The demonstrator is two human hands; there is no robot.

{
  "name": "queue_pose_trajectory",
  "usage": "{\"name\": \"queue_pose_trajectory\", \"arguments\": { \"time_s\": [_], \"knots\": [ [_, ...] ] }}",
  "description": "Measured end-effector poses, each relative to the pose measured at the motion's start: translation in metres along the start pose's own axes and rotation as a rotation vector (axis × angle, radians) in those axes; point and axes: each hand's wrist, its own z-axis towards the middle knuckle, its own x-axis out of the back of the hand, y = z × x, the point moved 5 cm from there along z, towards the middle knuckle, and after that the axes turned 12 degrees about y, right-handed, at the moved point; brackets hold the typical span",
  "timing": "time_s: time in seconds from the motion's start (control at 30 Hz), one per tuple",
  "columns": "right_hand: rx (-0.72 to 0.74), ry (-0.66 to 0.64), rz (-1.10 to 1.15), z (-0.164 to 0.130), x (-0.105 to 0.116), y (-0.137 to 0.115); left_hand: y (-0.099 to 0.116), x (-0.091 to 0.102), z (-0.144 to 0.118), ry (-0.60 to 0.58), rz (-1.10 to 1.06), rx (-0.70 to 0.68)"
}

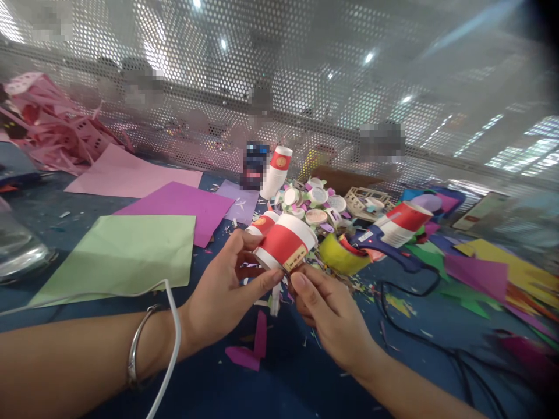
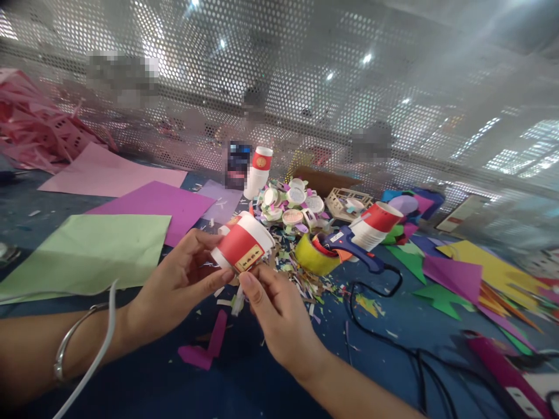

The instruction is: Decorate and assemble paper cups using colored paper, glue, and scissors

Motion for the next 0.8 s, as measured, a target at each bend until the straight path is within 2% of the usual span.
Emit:
{"name": "queue_pose_trajectory", "arguments": {
  "time_s": [0.1,0.23,0.3,0.47,0.8],
  "knots": [
    [0.006,0.004,-0.033,-0.0006,0.0011,-0.0034,0.0001,-0.0006,-0.0015,0.001,-0.086,0.085],
    [-0.01,0.013,-0.043,0.0006,0.0017,-0.0057,-0.0068,-0.0028,-0.0034,-0.003,-0.219,0.314],
    [-0.01,0.016,-0.049,0.0014,0.0022,-0.0062,-0.008,-0.0047,-0.0036,-0.02,-0.291,0.368],
    [-0.004,0.007,-0.062,0.0015,0.0043,-0.0054,-0.0079,-0.0039,-0.0027,-0.012,-0.289,0.367],
    [0.003,0.026,-0.134,-0.0004,0.0086,-0.0031,-0.005,0.0007,-0.0011,0.0,-0.131,0.237]
  ]
}}
